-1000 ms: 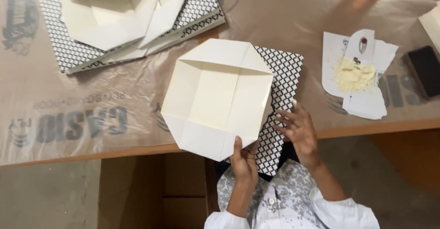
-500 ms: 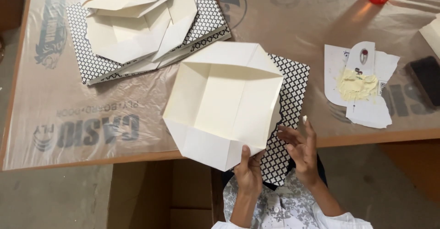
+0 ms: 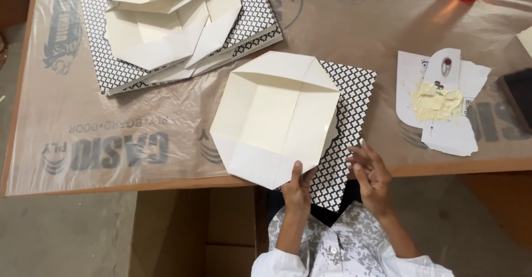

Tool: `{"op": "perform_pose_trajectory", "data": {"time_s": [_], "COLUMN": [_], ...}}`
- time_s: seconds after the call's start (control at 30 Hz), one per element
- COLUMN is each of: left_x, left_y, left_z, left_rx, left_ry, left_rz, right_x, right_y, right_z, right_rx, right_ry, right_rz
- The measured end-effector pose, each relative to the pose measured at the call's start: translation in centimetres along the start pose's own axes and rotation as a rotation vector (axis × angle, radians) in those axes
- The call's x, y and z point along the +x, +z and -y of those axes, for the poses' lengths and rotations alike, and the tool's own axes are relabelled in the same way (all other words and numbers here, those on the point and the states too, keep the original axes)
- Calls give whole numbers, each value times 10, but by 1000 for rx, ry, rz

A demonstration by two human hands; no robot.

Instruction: Folding and assembling cardboard box components at a workspace.

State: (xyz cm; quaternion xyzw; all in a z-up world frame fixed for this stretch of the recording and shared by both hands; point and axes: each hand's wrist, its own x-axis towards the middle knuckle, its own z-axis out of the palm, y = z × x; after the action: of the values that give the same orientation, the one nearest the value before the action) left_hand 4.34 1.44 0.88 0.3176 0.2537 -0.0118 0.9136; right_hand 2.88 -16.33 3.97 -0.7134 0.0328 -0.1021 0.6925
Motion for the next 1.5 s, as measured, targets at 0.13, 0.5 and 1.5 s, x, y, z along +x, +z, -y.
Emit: {"op": "perform_pose_trajectory", "data": {"time_s": [0.13, 0.5, 1.5], "left_x": [7, -1, 0], "left_y": [0, -7, -4], "left_z": [-1, 8, 3], "left_rx": [0, 36, 29], "left_ry": [-14, 58, 17], "left_rz": [10, 36, 52], "right_x": [35, 101, 163], "right_y": [-3, 0, -11], "right_z": [19, 56, 46], "right_rx": [-274, -1016, -1371], "right_ry": [11, -551, -817], "right_rz": [18, 159, 415]}}
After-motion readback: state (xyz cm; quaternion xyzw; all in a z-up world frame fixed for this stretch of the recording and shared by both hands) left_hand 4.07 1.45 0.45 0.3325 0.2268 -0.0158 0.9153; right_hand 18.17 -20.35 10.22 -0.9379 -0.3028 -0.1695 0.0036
